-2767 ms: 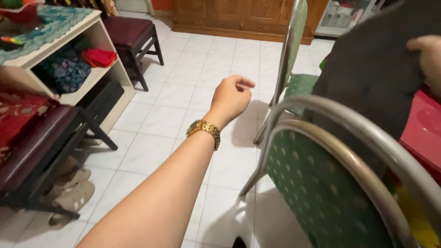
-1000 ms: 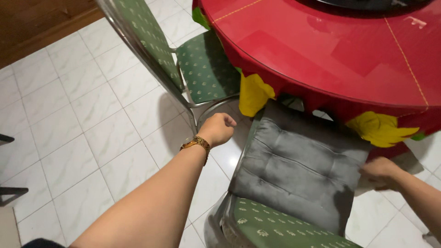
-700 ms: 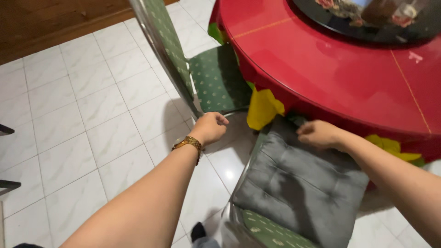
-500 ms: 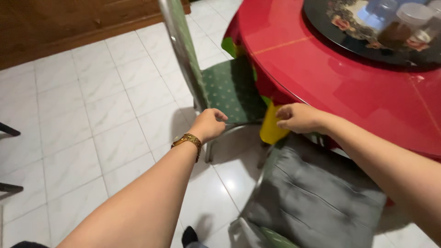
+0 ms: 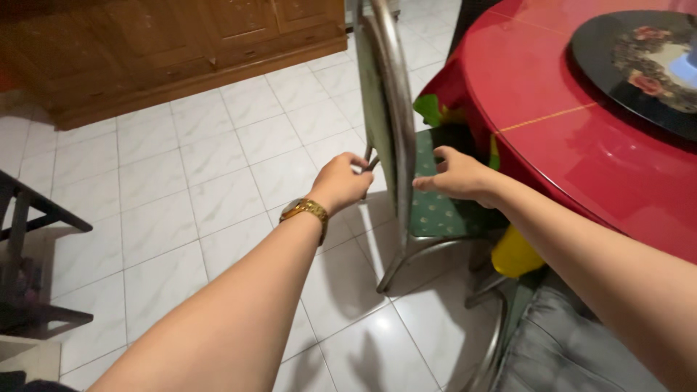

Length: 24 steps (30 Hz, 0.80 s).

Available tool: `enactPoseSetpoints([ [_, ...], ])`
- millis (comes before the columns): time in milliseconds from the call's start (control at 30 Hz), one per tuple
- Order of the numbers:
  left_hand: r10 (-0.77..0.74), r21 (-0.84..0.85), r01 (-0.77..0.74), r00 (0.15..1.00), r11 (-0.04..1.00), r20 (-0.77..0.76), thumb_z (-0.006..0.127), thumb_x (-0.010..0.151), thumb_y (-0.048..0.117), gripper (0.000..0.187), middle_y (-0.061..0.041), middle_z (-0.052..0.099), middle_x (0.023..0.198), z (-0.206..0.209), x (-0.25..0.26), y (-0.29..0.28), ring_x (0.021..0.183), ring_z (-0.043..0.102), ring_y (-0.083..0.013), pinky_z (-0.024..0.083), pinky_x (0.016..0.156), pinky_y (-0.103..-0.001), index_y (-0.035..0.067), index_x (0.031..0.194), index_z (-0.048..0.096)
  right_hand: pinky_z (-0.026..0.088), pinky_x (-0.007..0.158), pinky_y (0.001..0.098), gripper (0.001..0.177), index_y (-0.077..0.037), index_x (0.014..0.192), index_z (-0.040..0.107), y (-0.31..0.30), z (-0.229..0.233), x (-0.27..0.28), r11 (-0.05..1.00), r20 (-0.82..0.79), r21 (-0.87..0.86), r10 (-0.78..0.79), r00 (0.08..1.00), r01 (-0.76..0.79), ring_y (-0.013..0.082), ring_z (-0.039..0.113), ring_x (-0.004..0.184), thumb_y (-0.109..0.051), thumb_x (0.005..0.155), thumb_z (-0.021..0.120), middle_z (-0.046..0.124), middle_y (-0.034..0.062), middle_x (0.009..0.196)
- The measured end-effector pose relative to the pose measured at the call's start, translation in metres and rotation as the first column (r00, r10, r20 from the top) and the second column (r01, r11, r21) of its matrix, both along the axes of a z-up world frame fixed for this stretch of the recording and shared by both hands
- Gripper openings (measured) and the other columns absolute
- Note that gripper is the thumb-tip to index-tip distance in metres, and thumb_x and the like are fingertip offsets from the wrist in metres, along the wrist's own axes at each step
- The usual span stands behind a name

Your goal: The person moves dining chairs one at a time around a round red-clothed table, repositioning them and tucking them under the table, and places a gray seat cushion on a chair. At the end the person reaches toward large water dispenser jugs near the wall.

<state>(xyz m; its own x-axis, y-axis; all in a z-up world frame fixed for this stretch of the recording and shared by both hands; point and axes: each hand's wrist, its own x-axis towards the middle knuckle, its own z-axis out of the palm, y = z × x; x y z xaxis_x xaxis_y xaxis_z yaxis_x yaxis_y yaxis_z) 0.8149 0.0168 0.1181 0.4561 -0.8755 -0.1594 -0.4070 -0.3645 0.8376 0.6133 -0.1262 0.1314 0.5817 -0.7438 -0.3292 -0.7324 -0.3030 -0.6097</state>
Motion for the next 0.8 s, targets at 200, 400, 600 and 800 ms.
enactPoseSetpoints([
  [200, -0.011, -0.077, 0.017, 0.998, 0.997, 0.069, 0.066, 0.082, 0.056, 0.078, -0.021, 0.069, 0.120, 0.015, 0.020, -0.043, 0.105, 0.072, -0.0307, 0.056, 0.091, -0.039, 0.004, 0.138, 0.054, 0.046, 0.107, 0.0399, 0.103, -0.004, 0.155, 0.031, -0.035, -0.028, 0.049, 0.996, 0.089, 0.019, -0.086, 0.992, 0.084, 0.0272, 0.055, 0.131, -0.040, 0.074, 0.083, 0.054, 0.0188, 0.146],
  [400, -0.146, -0.232, 0.136, 0.989, 0.963, -0.029, 0.073, 0.069, 0.071, 0.112, -0.028, 0.059, 0.138, 0.028, 0.036, -0.103, 0.129, 0.060, -0.0335, 0.048, 0.105, -0.038, -0.006, 0.144, 0.042, 0.054, 0.088, 0.0437, 0.069, 0.000, 0.134, 0.058, -0.055, -0.070, 0.076, 0.991, 0.393, 0.134, -0.055, 0.918, 0.002, 0.0262, 0.065, 0.103, -0.011, 0.068, 0.076, 0.067, 0.0135, 0.113],
  [600, -0.070, -0.134, 0.059, 0.994, 0.989, -0.079, 0.073, 0.070, 0.057, 0.088, -0.028, 0.070, 0.126, 0.037, 0.026, -0.160, 0.115, 0.071, -0.0343, 0.055, 0.097, -0.040, -0.002, 0.134, 0.057, 0.052, 0.096, 0.0366, 0.079, -0.004, 0.135, 0.048, -0.061, -0.080, 0.080, 0.986, 0.447, 0.116, 0.056, 0.893, -0.121, 0.0223, 0.064, 0.110, -0.002, 0.061, 0.076, 0.066, 0.0090, 0.116],
  [800, 0.098, -0.245, -0.118, 0.991, 0.962, -0.094, 0.068, 0.069, 0.027, 0.075, -0.023, 0.067, 0.114, 0.044, 0.061, -0.190, 0.101, 0.072, -0.0361, 0.059, 0.086, -0.043, 0.004, 0.135, 0.042, 0.047, 0.101, 0.0348, 0.098, -0.009, 0.151, 0.032, -0.076, -0.063, 0.133, 0.988, 0.484, 0.127, 0.014, 0.875, -0.087, 0.0215, 0.056, 0.123, -0.003, 0.062, 0.070, 0.057, 0.0096, 0.134],
])
